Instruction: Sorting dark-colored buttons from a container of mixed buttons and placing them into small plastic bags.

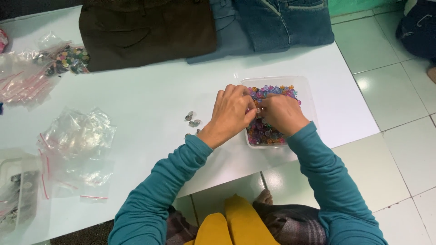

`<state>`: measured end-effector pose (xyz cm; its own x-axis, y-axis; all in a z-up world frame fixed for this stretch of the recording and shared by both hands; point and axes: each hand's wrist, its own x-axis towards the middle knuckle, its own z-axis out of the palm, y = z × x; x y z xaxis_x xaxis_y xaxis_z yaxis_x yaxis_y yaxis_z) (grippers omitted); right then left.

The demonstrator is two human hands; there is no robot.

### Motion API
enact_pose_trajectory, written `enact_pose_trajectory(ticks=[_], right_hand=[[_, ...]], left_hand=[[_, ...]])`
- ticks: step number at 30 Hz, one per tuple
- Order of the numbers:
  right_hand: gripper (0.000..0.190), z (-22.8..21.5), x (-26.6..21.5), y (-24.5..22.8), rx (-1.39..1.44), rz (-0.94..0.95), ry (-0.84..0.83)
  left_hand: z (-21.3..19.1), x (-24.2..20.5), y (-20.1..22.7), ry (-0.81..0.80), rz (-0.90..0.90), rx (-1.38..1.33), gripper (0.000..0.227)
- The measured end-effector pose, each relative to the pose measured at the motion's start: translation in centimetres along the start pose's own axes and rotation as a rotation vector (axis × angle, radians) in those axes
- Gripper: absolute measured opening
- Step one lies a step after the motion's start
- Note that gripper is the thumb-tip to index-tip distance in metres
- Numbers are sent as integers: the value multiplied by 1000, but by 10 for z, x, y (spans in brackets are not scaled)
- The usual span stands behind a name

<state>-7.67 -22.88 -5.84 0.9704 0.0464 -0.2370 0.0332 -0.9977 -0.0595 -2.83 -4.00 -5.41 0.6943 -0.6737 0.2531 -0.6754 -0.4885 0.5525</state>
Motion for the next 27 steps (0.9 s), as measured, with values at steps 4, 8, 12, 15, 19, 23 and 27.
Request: enact_pose_trajectory(ticks=[4,8,12,15,19,23,27], right_hand=[[15,10,5,-9,-61,-29,16],[17,-18,-6,-22,-89,-15,-67],[23,-17,-4,-24,-80,-11,-179],[18,-10,2,-17,8,15,-169],[15,-29,-2,-16,59,34,-144],[15,-40,-5,-19,51,38,-100],[15,-59,-7,-25,115,-5,28]], left_hand=[[-4,0,-5,6,-15,-10,10],[-11,-1,-10,7,-25,-21,11],[-14,-2,-15,-22,-44,-25,11],[-17,-3,-17,-33,-58,-29,10],[-23,-5,-19,-39,-60,-31,11],[-27,-5,-20,-72,-73,-27,10],[-39,-7,-22,-92,-83,-34,11]])
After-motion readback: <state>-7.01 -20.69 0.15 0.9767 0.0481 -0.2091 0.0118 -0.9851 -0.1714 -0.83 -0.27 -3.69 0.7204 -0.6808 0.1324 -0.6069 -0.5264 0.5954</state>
